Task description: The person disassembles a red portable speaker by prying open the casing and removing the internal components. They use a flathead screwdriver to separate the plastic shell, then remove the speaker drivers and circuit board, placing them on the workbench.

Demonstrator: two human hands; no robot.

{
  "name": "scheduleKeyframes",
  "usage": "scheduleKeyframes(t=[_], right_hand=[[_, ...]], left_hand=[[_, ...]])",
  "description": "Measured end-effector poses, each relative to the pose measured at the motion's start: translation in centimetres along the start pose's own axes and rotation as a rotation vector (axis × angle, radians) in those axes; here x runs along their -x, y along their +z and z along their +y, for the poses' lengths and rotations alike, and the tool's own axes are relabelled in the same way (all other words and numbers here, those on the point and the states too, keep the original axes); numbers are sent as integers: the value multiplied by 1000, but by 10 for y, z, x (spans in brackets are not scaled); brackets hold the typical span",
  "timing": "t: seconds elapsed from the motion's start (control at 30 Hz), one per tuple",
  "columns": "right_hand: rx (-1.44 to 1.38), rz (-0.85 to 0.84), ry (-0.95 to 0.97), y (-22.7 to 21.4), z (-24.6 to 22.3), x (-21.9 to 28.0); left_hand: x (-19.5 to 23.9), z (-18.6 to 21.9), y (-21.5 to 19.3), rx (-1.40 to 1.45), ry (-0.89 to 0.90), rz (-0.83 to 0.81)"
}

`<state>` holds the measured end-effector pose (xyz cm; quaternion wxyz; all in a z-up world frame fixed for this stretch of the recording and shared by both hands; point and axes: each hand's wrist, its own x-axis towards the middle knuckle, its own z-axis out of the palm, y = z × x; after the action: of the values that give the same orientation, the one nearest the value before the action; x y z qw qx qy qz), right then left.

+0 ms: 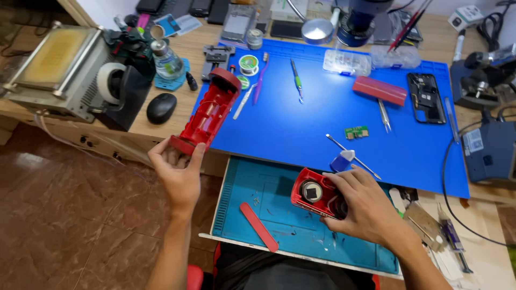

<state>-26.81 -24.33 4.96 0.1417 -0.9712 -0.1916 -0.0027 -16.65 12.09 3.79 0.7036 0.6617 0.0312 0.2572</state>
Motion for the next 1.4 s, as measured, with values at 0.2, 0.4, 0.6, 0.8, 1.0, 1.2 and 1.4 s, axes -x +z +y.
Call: scheduleKeyframes(t=[0.2, 0.4, 0.6, 0.8, 1.0, 1.2, 1.4], right_hand=[[-1, -13, -15, 5, -13, -44], [28, 66, 44, -15, -39, -86], [-105, 76, 140, -17, -79, -148], [-196, 16, 229, -8, -105, -201], [-237, -15, 310, 0, -112, -223], [-232, -43, 333, -1, -112, -223], [-238, -59, 320, -4, -120, -227]], left_hand=[[-16, -22, 13, -243, 121, 134], [-34, -59, 18, -418, 175, 226], [-48, -91, -7, -571, 251, 202], [-52, -82, -13, -580, 342, 105], [-64, -87, -28, -587, 276, 115], [-72, -83, -36, -576, 220, 78], [-81, -74, -48, -618, 204, 26]])
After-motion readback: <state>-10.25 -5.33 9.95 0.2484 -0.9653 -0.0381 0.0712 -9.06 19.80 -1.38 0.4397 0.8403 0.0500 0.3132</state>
